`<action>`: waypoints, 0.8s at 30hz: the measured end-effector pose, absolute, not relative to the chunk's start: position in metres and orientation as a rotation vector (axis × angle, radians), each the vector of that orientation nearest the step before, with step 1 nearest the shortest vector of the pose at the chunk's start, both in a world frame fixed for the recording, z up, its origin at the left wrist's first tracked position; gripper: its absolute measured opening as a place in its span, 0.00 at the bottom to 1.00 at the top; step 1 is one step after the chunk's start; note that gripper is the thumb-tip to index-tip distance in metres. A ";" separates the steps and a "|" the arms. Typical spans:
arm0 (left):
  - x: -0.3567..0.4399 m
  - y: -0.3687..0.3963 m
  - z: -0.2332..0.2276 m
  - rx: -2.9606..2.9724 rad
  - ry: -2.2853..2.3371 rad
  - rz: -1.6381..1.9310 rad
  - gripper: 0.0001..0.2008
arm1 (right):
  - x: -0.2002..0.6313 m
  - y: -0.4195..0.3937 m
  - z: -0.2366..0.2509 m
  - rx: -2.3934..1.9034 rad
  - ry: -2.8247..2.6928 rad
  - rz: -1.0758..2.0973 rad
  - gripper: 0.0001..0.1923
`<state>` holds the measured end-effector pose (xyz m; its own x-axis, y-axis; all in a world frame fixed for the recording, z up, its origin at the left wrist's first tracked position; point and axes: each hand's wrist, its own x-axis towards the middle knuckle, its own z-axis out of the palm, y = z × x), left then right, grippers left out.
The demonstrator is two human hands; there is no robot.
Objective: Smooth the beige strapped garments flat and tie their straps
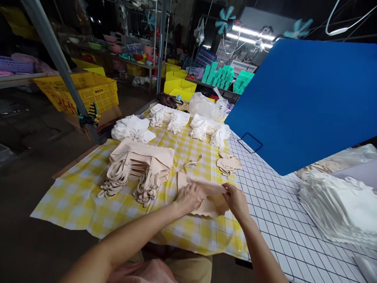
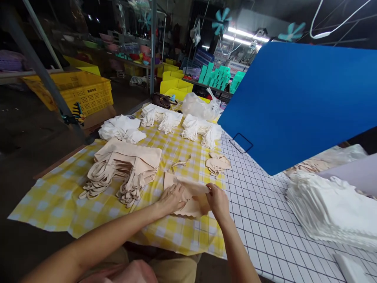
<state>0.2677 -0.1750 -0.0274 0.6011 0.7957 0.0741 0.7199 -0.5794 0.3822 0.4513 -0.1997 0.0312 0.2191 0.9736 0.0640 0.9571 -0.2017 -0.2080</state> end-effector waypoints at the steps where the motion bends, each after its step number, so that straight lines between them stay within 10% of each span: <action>1: 0.271 -0.174 -0.027 2.524 1.222 0.337 0.16 | 0.455 -0.201 0.029 -2.339 -1.796 0.105 0.15; 15: 0.269 -0.159 -0.014 2.392 1.144 0.503 0.10 | 0.426 -0.197 -0.004 -1.723 -2.243 0.199 0.14; 24: 0.287 -0.213 -0.033 3.020 0.635 0.676 0.10 | 0.409 -0.168 0.035 -2.083 -1.956 0.127 0.21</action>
